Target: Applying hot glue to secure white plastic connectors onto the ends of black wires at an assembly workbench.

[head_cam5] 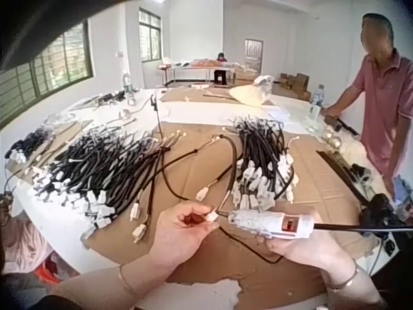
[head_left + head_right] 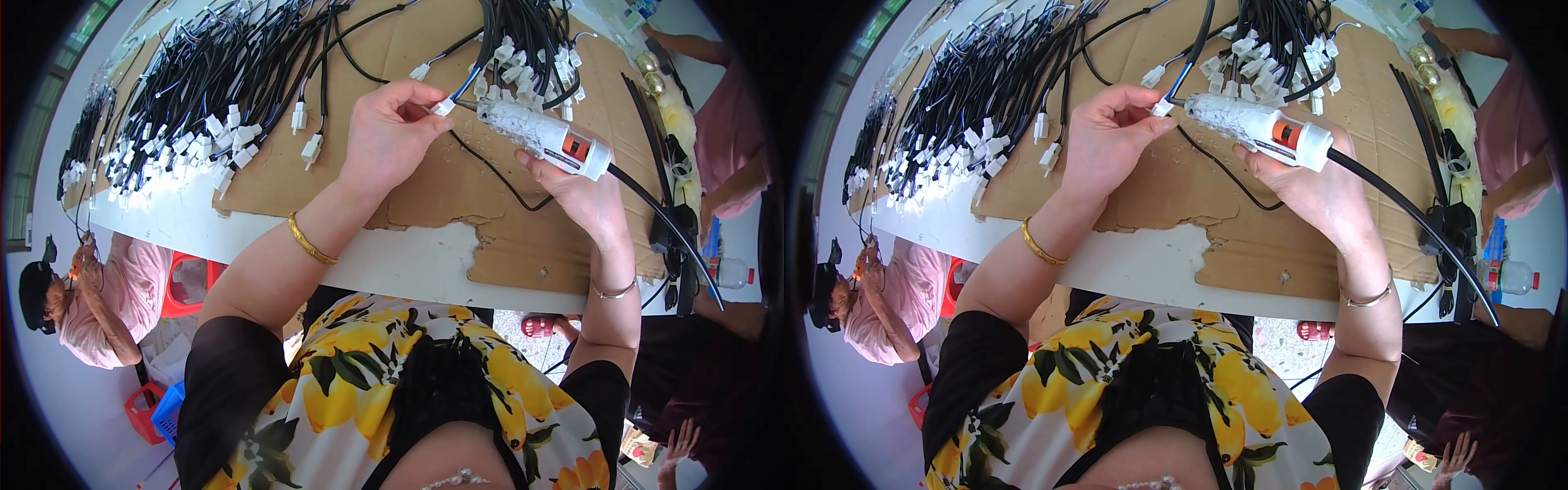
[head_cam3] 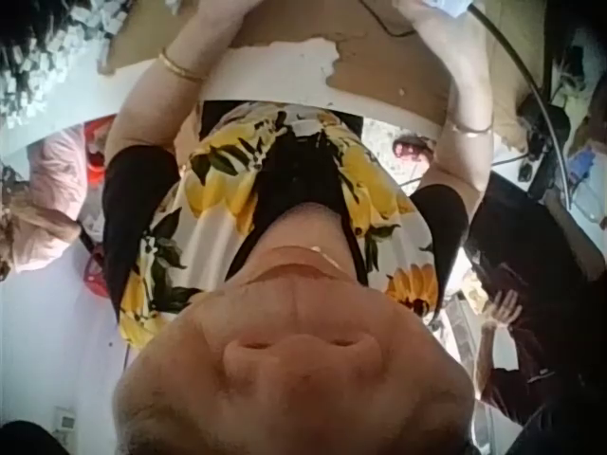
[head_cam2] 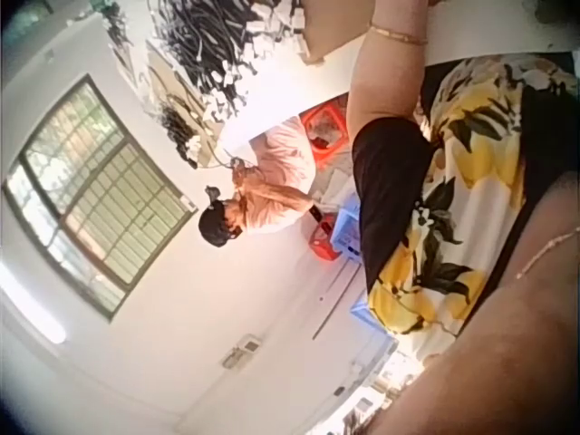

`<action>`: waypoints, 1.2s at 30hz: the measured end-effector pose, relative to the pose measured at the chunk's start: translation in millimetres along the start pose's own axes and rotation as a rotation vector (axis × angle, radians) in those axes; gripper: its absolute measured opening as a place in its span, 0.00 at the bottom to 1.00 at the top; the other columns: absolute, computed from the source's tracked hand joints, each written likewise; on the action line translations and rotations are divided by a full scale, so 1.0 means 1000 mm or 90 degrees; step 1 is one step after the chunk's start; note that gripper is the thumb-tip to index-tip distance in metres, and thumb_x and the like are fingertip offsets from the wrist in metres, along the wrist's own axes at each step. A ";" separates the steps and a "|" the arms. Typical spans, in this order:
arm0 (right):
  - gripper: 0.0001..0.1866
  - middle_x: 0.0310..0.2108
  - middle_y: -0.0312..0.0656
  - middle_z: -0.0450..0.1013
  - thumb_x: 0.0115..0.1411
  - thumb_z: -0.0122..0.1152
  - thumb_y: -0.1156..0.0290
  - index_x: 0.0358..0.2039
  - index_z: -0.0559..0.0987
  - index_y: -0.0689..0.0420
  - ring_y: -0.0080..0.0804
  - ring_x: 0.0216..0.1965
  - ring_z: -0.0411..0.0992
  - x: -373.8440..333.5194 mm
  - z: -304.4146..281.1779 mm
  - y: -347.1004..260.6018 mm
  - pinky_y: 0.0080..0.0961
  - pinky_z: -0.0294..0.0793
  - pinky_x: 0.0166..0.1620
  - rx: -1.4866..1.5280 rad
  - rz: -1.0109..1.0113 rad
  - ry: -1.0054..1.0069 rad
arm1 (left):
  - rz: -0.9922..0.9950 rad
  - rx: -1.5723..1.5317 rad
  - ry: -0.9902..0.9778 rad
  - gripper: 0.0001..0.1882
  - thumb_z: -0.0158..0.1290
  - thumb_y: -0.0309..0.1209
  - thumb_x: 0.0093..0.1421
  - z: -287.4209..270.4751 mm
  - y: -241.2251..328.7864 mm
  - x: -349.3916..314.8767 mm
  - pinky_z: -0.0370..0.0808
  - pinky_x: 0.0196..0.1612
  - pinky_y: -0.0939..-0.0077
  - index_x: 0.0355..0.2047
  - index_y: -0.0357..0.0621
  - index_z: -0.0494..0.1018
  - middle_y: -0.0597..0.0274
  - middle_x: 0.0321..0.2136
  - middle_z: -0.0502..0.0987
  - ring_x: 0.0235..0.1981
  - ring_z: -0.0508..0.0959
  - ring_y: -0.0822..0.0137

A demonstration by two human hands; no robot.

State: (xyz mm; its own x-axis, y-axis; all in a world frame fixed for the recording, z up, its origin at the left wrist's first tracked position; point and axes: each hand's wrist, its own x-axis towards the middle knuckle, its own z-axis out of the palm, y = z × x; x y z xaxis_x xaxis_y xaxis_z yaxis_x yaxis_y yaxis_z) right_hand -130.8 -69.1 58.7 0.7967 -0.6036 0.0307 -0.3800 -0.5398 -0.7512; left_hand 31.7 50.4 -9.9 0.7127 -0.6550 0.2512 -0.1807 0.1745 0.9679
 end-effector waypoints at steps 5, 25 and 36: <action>0.14 0.25 0.34 0.73 0.45 0.62 0.69 0.33 0.75 0.60 0.15 0.27 0.67 -0.001 0.000 -0.003 0.14 0.67 0.33 -0.008 0.005 0.003 | -0.001 0.010 0.004 0.09 0.56 0.19 0.43 0.000 0.001 0.000 0.67 0.23 0.87 0.28 0.37 0.73 0.67 0.20 0.74 0.19 0.69 0.80; 0.13 0.25 0.35 0.74 0.44 0.60 0.72 0.33 0.75 0.60 0.16 0.27 0.69 0.002 -0.001 0.005 0.15 0.68 0.33 -0.012 -0.031 0.025 | 0.004 -0.033 -0.013 0.10 0.56 0.17 0.44 0.001 0.001 0.000 0.71 0.27 0.86 0.29 0.34 0.70 0.63 0.24 0.74 0.24 0.72 0.78; 0.13 0.24 0.35 0.73 0.44 0.63 0.69 0.31 0.75 0.61 0.16 0.27 0.68 0.001 -0.006 -0.004 0.15 0.68 0.33 -0.053 0.000 0.018 | 0.009 -0.078 -0.054 0.10 0.55 0.17 0.46 -0.001 -0.003 0.001 0.72 0.32 0.85 0.31 0.34 0.70 0.63 0.25 0.74 0.26 0.73 0.77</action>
State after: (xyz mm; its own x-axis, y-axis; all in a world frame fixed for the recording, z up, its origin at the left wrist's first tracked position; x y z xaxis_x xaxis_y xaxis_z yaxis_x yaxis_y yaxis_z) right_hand -131.7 -71.0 65.9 0.7837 -0.6191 0.0494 -0.4189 -0.5856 -0.6940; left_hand 33.4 49.5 -12.5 0.6504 -0.7102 0.2694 -0.1026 0.2692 0.9576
